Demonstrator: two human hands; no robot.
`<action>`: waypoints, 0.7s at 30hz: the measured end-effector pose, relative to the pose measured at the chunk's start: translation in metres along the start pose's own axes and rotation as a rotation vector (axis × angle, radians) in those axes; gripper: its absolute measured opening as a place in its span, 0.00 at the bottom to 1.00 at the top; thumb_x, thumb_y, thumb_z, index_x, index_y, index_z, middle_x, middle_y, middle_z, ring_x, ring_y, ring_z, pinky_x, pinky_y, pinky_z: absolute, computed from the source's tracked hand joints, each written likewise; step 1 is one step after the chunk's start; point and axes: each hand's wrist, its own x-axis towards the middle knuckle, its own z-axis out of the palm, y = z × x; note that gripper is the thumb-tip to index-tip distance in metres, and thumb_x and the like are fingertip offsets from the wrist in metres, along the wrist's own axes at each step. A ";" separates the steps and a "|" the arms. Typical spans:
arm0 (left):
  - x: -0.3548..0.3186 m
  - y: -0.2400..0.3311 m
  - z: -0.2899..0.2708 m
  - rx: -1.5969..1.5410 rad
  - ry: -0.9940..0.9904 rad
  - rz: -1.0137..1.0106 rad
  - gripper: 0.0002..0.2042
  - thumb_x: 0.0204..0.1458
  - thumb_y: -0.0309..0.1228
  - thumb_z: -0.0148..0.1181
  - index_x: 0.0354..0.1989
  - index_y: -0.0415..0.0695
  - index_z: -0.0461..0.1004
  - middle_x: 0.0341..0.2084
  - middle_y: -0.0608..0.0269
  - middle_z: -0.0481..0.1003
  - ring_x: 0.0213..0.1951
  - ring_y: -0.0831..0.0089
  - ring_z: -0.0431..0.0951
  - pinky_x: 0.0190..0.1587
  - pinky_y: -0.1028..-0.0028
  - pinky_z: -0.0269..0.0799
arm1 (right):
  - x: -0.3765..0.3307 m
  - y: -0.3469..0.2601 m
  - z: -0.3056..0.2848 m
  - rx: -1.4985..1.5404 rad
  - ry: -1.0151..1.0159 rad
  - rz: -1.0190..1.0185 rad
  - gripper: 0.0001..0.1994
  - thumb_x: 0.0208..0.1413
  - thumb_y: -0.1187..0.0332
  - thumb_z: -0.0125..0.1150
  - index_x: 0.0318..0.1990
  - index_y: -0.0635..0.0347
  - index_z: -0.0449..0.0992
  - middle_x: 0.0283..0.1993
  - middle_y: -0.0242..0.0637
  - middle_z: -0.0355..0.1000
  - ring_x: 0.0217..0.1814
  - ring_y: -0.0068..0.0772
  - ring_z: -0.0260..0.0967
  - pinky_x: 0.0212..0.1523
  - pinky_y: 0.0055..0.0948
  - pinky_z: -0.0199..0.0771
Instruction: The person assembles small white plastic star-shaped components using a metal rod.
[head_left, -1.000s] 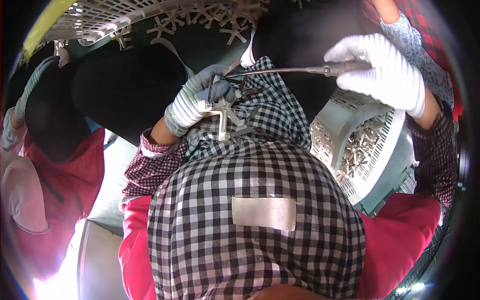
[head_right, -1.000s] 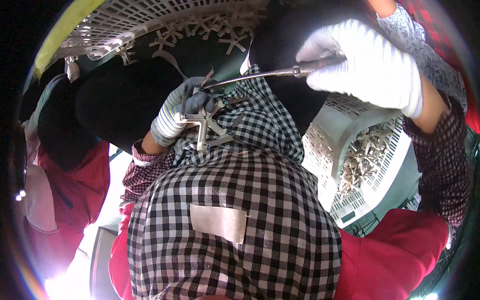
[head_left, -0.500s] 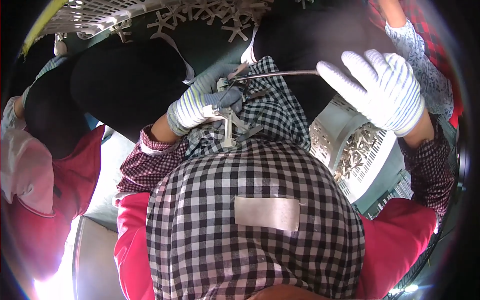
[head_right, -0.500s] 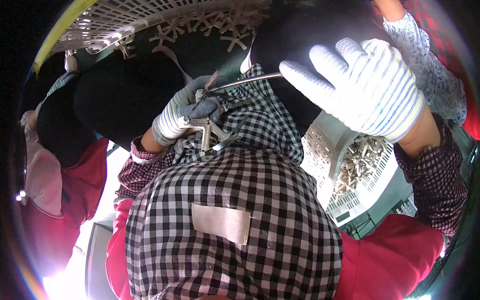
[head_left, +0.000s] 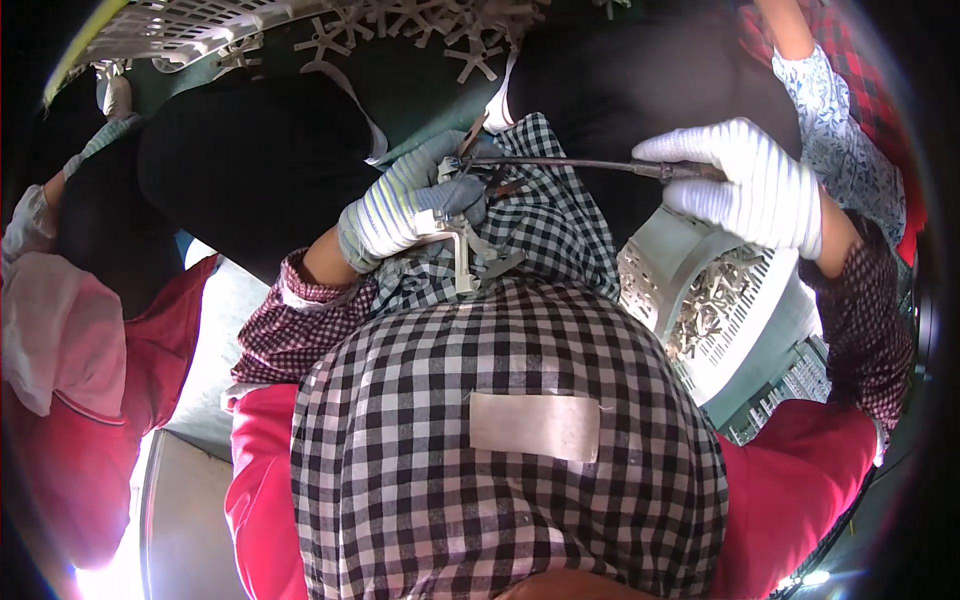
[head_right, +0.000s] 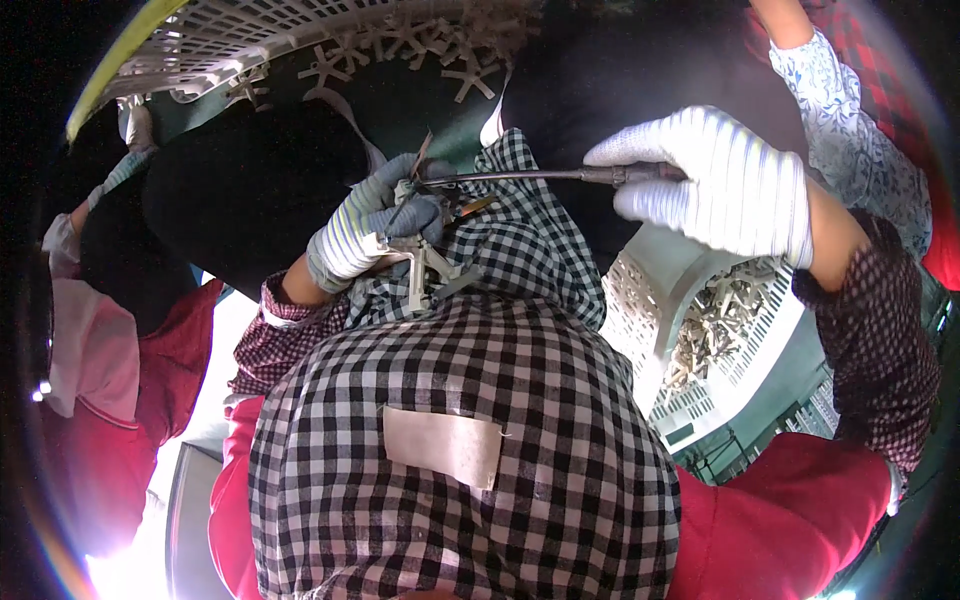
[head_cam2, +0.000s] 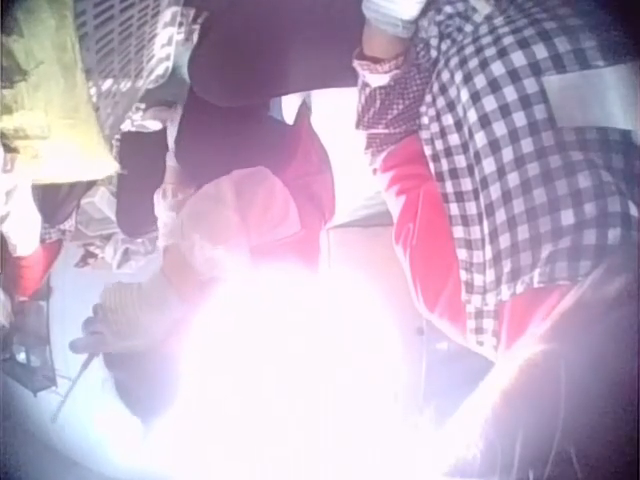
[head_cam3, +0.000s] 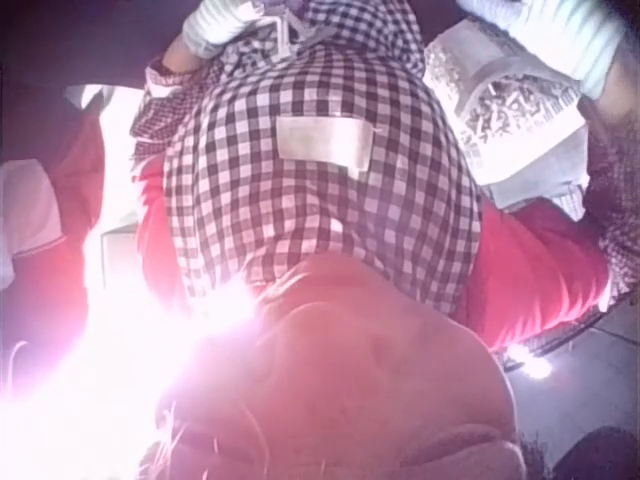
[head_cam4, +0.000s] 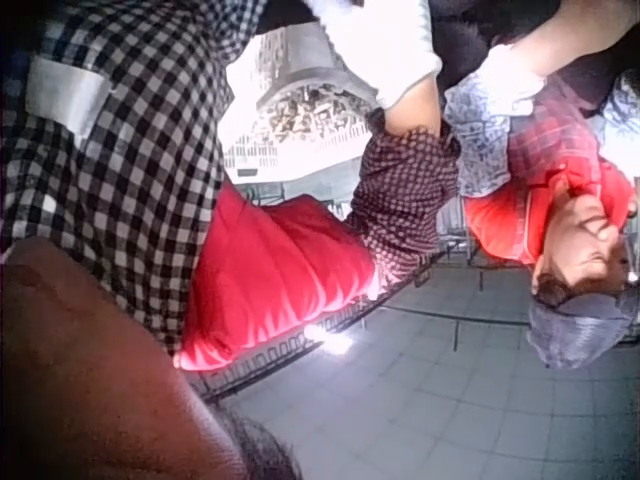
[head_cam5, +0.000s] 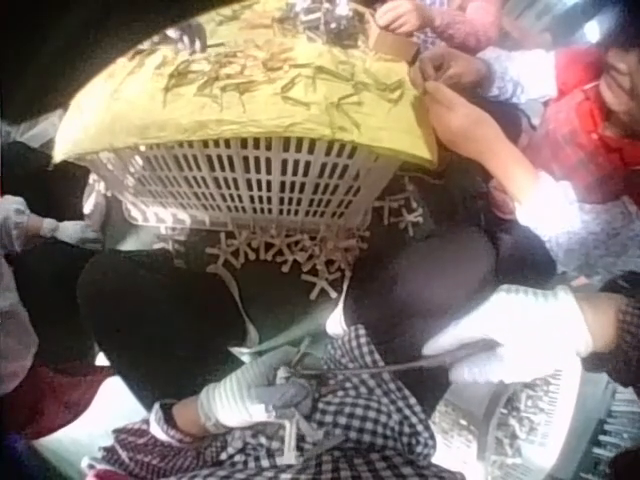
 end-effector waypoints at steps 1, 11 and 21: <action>0.000 0.001 0.000 -0.057 0.012 0.011 0.20 0.53 0.29 0.54 0.54 0.37 0.60 0.25 0.65 0.70 0.23 0.81 0.70 0.28 0.82 0.67 | -0.001 -0.002 0.000 -0.001 0.000 -0.002 0.17 0.48 0.71 0.57 0.47 0.63 0.72 0.36 0.46 0.75 0.36 0.42 0.73 0.40 0.31 0.71; 0.004 -0.001 0.003 -0.163 0.126 0.061 0.31 0.50 0.24 0.56 0.62 0.39 0.49 0.35 0.55 0.73 0.32 0.72 0.76 0.38 0.75 0.72 | -0.009 -0.008 0.013 -1.287 0.370 -0.265 0.24 0.46 0.68 0.50 0.55 0.51 0.66 0.42 0.39 0.67 0.43 0.40 0.66 0.42 0.36 0.65; 0.002 -0.002 0.010 0.028 0.094 0.010 0.18 0.44 0.30 0.63 0.42 0.35 0.69 0.21 0.67 0.73 0.23 0.81 0.71 0.28 0.80 0.68 | -0.009 -0.015 0.014 -1.359 0.310 -0.408 0.25 0.44 0.64 0.48 0.53 0.55 0.67 0.33 0.34 0.65 0.30 0.32 0.64 0.27 0.30 0.63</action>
